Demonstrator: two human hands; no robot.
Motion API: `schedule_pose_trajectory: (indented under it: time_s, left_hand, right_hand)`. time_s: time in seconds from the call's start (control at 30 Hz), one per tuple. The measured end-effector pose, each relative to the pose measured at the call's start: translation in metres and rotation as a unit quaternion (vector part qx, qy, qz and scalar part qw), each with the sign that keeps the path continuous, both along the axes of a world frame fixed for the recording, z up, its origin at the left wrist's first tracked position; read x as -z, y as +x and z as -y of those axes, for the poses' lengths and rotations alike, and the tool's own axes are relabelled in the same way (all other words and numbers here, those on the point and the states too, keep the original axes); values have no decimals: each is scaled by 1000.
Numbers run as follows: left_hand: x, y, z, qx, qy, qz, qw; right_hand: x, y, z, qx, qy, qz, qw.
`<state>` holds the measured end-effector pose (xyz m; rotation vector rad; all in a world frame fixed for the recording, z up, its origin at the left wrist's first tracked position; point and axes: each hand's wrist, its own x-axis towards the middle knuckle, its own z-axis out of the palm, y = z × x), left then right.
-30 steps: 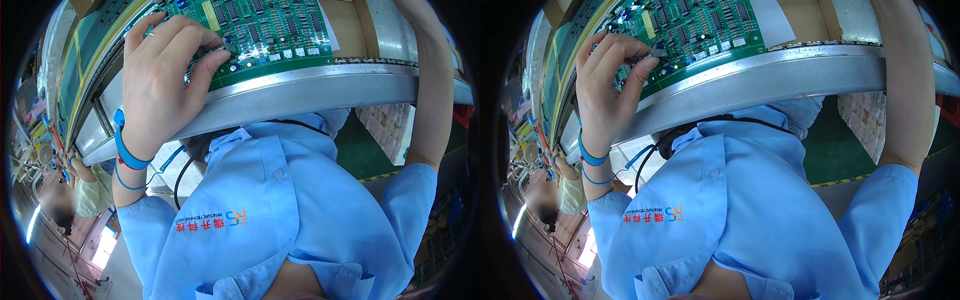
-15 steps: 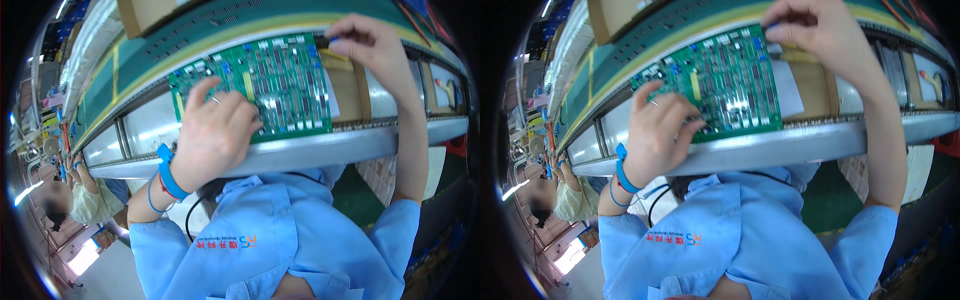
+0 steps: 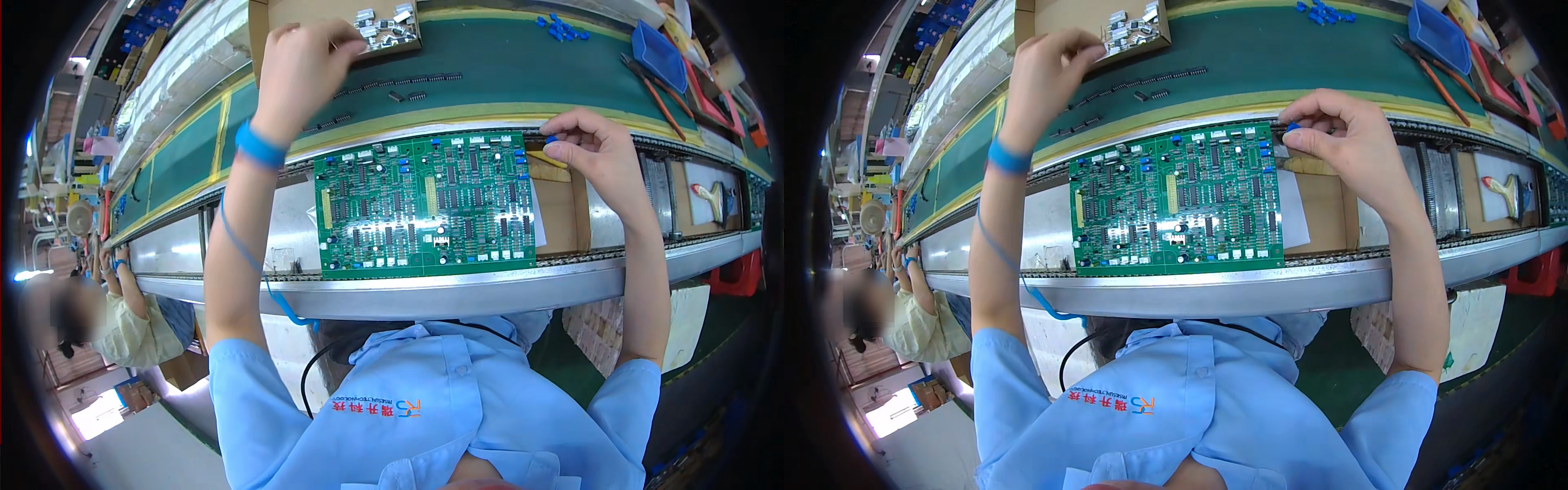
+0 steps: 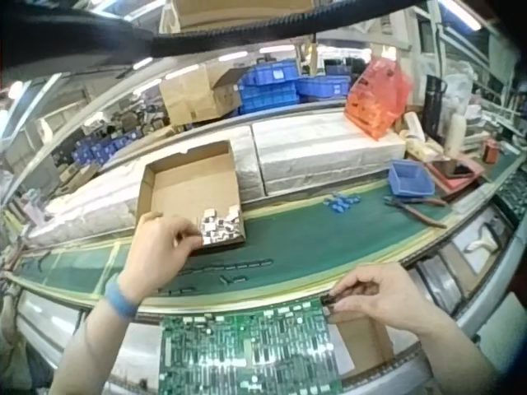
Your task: Manually inserting integrated circuit components into a printed circuit board on an electronics assembly line.
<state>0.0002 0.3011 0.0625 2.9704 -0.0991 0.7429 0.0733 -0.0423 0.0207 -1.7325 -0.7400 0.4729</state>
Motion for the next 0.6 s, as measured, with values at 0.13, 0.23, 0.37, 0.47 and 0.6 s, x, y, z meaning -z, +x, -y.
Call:
schedule_pose_trajectory:
  time_s: [0.13,0.23,0.37,0.47,0.6]
  left_hand:
    - [30,53,-61,-118,-81,-75,987]
    - [40,68,-54,-164,-54,-113,978]
    - [25,71,-5,-193,-167,-90,963]
    - [34,71,-19,-179,-142,-83,970]
    - [34,76,-19,-160,-176,-49,970]
  right_hand:
    - [3,5,0,17,-28,-11,999]
    - [4,6,2,32,-20,-16,999]
    - [6,4,6,19,13,16,1000]
    - [4,-10,1,6,52,12,999]
    - [-5,-32,-7,3,44,74,996]
